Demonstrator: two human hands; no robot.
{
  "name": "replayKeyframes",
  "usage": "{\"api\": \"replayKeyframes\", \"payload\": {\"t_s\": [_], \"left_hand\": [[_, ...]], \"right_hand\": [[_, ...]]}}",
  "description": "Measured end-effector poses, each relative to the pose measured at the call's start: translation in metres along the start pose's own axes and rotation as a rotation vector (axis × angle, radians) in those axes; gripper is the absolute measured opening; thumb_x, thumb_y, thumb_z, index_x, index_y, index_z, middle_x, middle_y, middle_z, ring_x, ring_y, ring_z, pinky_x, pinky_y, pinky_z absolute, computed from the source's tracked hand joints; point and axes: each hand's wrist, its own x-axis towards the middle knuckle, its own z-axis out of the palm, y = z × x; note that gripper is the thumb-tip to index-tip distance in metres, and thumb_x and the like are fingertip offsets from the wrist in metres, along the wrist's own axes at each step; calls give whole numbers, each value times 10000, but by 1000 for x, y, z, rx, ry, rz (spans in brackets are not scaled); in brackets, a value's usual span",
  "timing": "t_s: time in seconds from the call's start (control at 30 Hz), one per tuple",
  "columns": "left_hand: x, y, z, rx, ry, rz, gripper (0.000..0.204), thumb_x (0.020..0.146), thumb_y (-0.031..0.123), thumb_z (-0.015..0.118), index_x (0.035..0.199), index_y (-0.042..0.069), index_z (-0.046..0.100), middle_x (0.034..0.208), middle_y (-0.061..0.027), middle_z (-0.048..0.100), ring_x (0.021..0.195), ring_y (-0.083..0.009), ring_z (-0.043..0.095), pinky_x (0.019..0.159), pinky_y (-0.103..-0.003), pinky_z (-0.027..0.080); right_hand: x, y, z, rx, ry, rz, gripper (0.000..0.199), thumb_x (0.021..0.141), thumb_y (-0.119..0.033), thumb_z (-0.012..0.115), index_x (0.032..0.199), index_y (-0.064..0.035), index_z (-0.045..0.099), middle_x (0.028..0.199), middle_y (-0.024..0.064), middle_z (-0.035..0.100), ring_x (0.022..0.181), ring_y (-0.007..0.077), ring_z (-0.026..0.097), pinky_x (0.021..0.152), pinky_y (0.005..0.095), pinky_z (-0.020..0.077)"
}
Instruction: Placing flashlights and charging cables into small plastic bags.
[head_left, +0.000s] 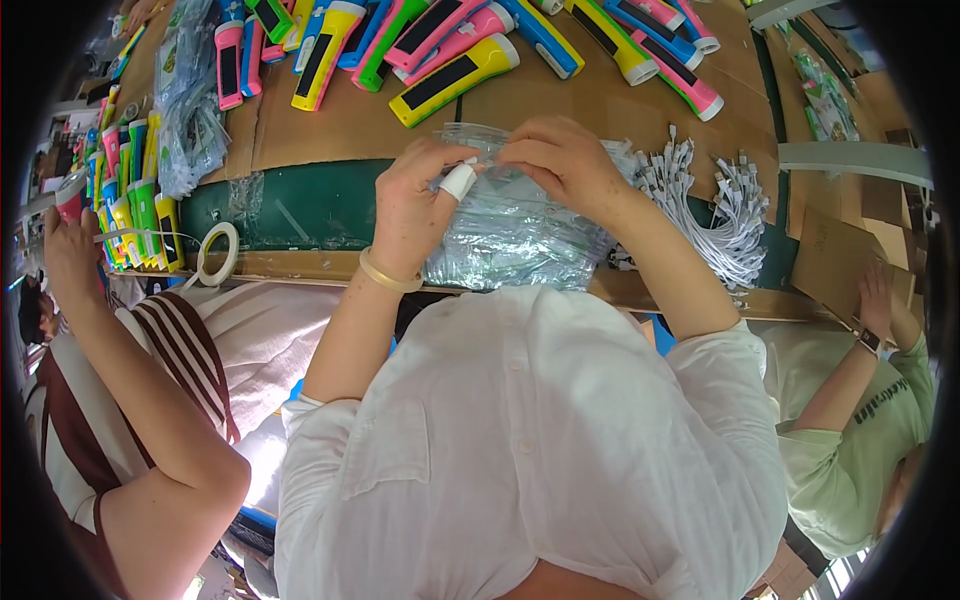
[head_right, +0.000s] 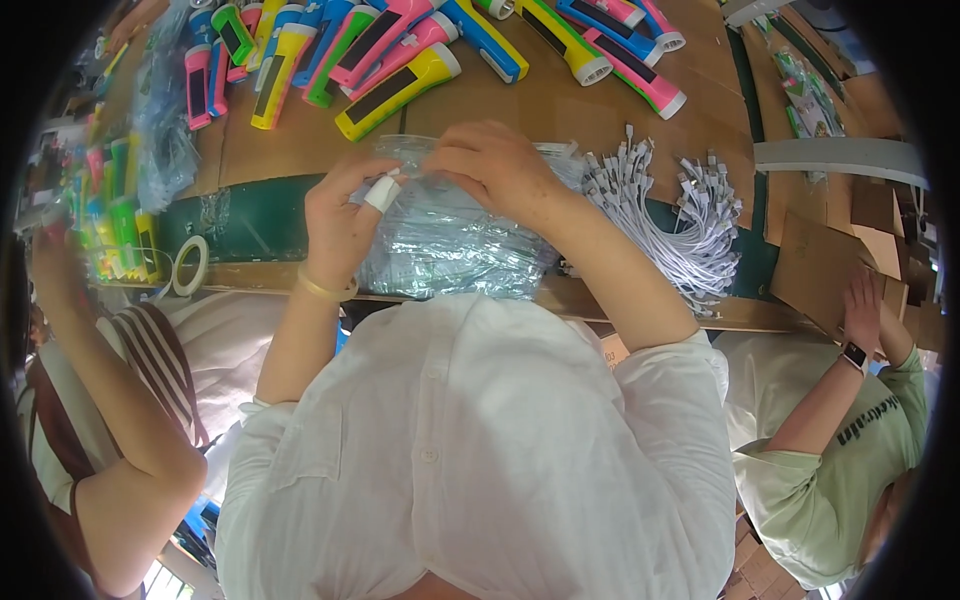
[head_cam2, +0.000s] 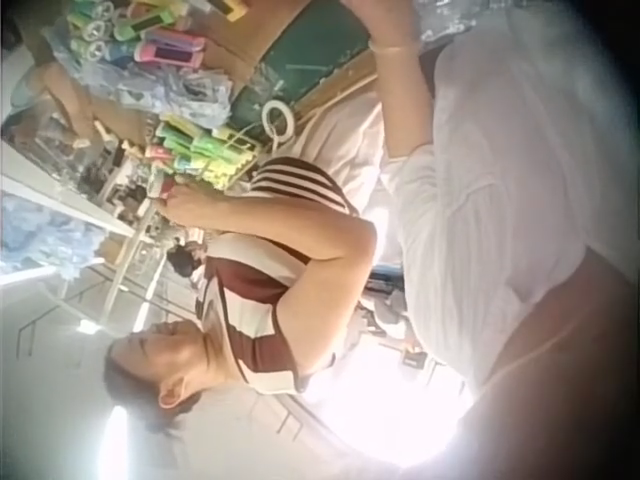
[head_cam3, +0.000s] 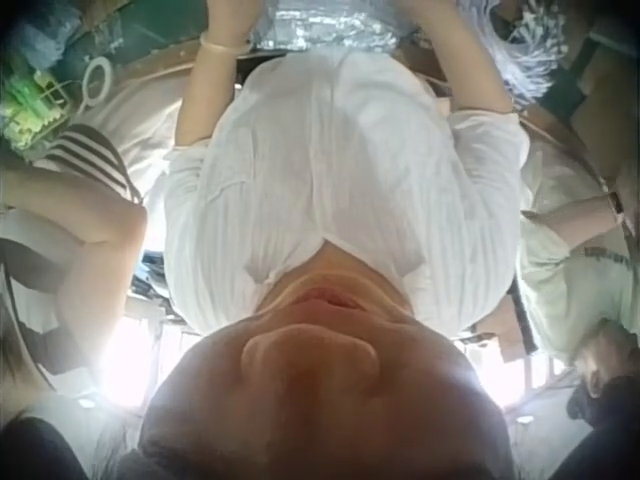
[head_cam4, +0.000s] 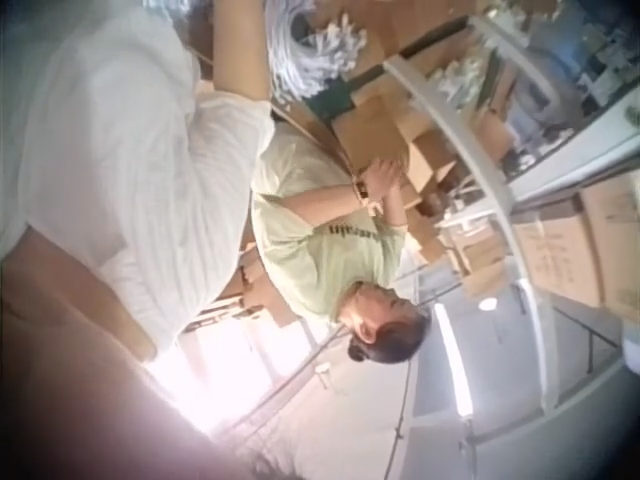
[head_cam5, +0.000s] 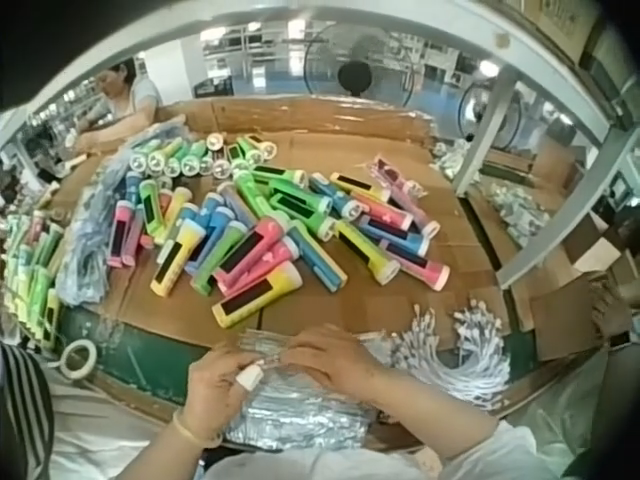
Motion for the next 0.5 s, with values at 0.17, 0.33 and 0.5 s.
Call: {"api": "replayKeyframes", "payload": {"t_s": [0.17,0.33,0.5], "left_hand": [[6,-5,6,245,-117,344,349,746,-74,677,1063,74,676,925,-123,621,894,-337,614,788,-411,518],[-2,-18,4,184,-106,250,322,709,-78,678,993,74,675,925,-123,615,927,-338,607,790,-427,518],[3,-4,13,320,-152,407,220,697,-21,671,892,76,644,1011,-68,636,904,-294,614,772,-393,529]], "right_hand": [[-10,7,-2,-73,-34,-21,215,799,-81,755,1003,-103,692,985,64,653,913,303,634,767,404,507],[-25,51,-61,-238,-292,189,201,797,-145,789,964,-68,707,971,71,654,901,260,641,762,363,507],[29,85,-73,-149,-87,572,349,861,-305,776,1097,-57,703,1030,78,684,846,177,646,761,314,506]]}}
